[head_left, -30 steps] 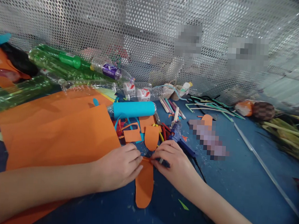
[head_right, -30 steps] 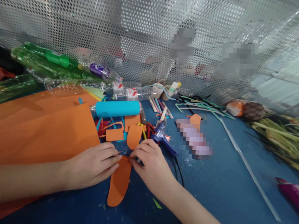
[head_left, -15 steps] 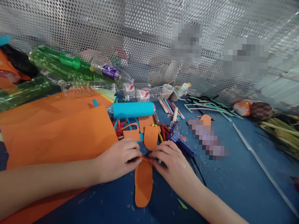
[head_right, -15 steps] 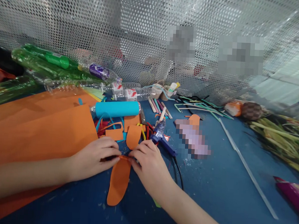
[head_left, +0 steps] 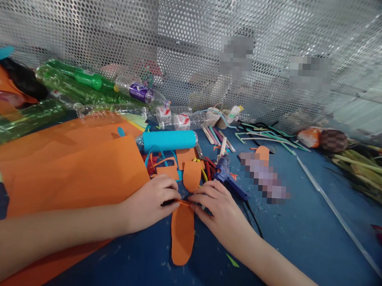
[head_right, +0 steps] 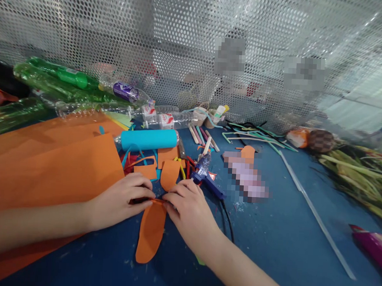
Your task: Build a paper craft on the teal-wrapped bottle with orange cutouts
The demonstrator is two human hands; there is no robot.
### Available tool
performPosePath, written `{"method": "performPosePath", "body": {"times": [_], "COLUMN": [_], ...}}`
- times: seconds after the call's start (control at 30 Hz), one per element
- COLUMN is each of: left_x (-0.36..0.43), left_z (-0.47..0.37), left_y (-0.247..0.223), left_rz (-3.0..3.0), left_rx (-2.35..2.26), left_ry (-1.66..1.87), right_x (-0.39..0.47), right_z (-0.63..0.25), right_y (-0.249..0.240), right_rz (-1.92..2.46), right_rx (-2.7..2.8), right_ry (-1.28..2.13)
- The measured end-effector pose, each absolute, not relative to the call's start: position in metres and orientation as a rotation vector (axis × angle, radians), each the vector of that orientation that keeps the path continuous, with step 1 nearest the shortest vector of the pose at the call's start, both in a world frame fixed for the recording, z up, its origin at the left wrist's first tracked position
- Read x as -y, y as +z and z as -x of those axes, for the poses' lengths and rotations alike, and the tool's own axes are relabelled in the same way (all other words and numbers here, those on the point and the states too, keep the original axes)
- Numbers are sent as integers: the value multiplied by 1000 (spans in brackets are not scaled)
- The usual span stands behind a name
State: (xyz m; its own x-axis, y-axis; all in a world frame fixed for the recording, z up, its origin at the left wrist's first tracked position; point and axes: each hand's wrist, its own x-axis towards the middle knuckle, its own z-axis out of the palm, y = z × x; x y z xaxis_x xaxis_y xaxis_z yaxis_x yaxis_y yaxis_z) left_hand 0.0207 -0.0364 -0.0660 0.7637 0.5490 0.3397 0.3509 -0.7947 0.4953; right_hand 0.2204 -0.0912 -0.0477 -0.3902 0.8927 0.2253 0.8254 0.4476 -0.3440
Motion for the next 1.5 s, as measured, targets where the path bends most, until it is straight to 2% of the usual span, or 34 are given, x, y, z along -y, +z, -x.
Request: {"method": "performPosePath", "body": {"times": [0.73, 1.07, 1.2, 1.5], "left_x": [35, 36, 36, 37], "left_z": [-20, -19, -19, -18], "left_y": [-63, -64, -62, -62], "left_rz": [-2579, -2721, -2746, -2701], "left_rx": [-552, -469, -459, -473], "left_ry": [615, 615, 600, 639], "right_x": [93, 93, 94, 97], "right_z": [-217, -223, -226, -228], "right_y": [-50, -50, -42, -33], "right_rz": [1376, 1146, 1169, 1279], "right_rx": [2383, 2563, 2641, 2628], "right_ry": [184, -8, -97, -29]}}
